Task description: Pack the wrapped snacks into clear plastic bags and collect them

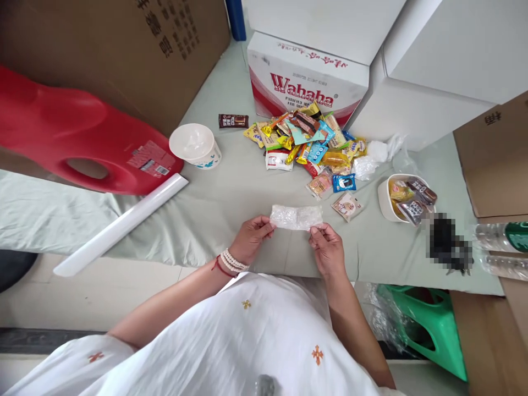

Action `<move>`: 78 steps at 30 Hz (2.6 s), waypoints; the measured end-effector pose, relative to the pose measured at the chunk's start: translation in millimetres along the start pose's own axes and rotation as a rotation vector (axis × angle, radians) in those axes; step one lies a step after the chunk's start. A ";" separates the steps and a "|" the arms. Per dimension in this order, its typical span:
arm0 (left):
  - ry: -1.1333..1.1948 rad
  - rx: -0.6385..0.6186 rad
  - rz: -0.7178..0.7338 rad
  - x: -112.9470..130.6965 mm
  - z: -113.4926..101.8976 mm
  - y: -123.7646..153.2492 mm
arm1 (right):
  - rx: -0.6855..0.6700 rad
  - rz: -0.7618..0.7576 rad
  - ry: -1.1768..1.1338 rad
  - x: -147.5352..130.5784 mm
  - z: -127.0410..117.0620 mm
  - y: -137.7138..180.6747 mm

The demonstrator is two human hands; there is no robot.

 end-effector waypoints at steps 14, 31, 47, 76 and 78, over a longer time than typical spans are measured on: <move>-0.773 0.254 0.489 33.5 -6.0 26.1 | -0.134 0.138 -0.012 8.2 30.3 5.3; -0.195 0.603 0.299 24.3 -64.6 10.0 | -0.007 0.087 -0.019 16.2 -6.3 17.6; -1.301 -0.267 0.994 95.1 57.8 -9.2 | -0.278 -0.160 0.073 -11.0 2.1 15.4; -1.303 -0.292 0.673 34.4 5.3 6.8 | -0.160 -0.182 -0.239 -74.9 -43.0 -3.1; -1.200 -0.337 0.687 32.0 4.1 28.9 | -0.084 -0.139 -0.286 -69.1 -40.8 -8.9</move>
Point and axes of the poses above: each hand's wrist, its own y-axis away from the middle knuckle, its own z-axis out of the palm, x = y × z, the point moved 6 cm from there along -y, towards the middle knuckle, and after that the axes turned 9 degrees about -z, right-handed, at the moved point
